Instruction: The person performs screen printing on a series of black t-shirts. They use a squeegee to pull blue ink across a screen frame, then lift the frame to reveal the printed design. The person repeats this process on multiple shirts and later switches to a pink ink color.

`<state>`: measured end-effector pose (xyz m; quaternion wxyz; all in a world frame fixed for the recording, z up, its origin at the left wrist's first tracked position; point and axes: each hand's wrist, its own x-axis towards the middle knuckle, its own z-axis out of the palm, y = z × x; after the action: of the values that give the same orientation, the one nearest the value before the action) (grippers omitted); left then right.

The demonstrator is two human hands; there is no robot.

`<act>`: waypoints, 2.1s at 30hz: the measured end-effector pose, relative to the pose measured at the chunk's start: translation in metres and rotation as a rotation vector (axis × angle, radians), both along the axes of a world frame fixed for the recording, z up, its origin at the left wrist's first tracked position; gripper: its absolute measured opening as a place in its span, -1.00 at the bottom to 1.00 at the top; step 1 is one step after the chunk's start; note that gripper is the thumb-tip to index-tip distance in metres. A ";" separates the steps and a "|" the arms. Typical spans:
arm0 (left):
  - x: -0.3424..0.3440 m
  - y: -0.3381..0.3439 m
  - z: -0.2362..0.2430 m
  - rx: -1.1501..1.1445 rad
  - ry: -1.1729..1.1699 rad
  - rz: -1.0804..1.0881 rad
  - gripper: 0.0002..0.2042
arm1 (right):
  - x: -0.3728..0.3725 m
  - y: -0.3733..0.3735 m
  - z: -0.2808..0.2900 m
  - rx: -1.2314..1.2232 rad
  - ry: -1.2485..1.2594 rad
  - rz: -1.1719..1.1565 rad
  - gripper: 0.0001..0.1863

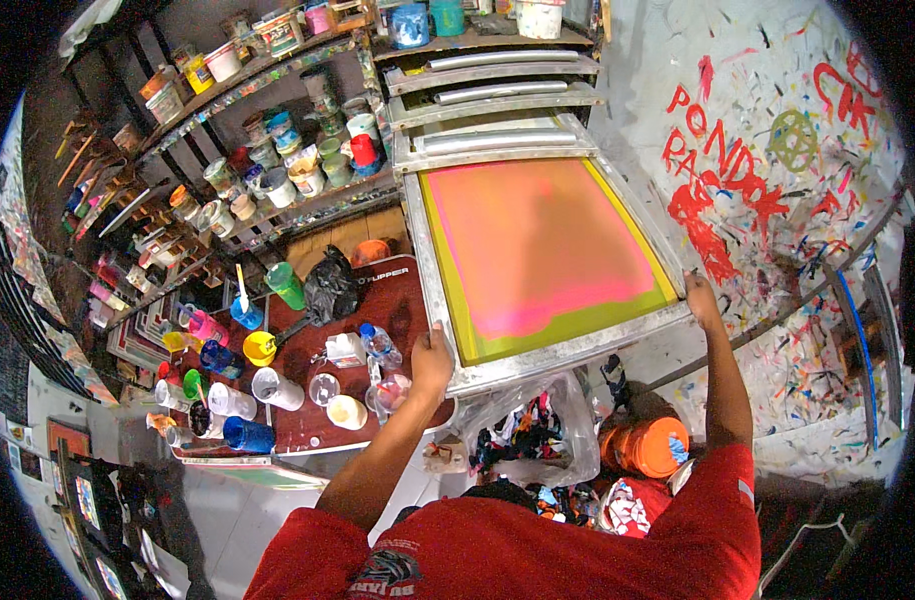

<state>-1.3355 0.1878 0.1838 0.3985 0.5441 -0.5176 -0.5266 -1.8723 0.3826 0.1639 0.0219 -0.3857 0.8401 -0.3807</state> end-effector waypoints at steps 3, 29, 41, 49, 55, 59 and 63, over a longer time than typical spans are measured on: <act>0.020 0.022 0.005 0.053 0.083 -0.020 -0.57 | 0.032 0.024 0.007 0.054 -0.031 -0.050 -0.45; 0.205 0.127 -0.022 -0.065 -0.013 -0.164 -0.58 | 0.275 0.215 0.011 0.129 -0.024 -0.239 -0.48; 0.363 0.201 -0.047 -0.061 -0.114 -0.281 -0.61 | 0.472 0.316 -0.002 0.046 -0.030 -0.294 -0.52; 0.447 0.239 -0.107 -0.042 0.004 -0.249 -0.67 | 0.549 0.340 -0.030 0.149 -0.147 -0.327 -0.55; 0.504 0.275 -0.104 -0.263 -0.159 -0.070 -0.64 | 0.543 0.347 -0.104 -0.087 0.120 -0.163 -0.61; 0.533 0.301 -0.041 -0.135 -0.272 0.013 -0.63 | 0.602 0.305 -0.026 -0.143 -0.087 -0.028 -0.60; 0.584 0.323 -0.046 -0.208 -0.183 0.118 -0.65 | 0.632 0.275 -0.013 -0.297 -0.045 0.081 -0.60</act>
<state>-0.7517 0.5107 0.1381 0.4341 0.5751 -0.5707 -0.3938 -1.2401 0.6572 0.1508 -0.0012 -0.4098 0.7575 -0.5082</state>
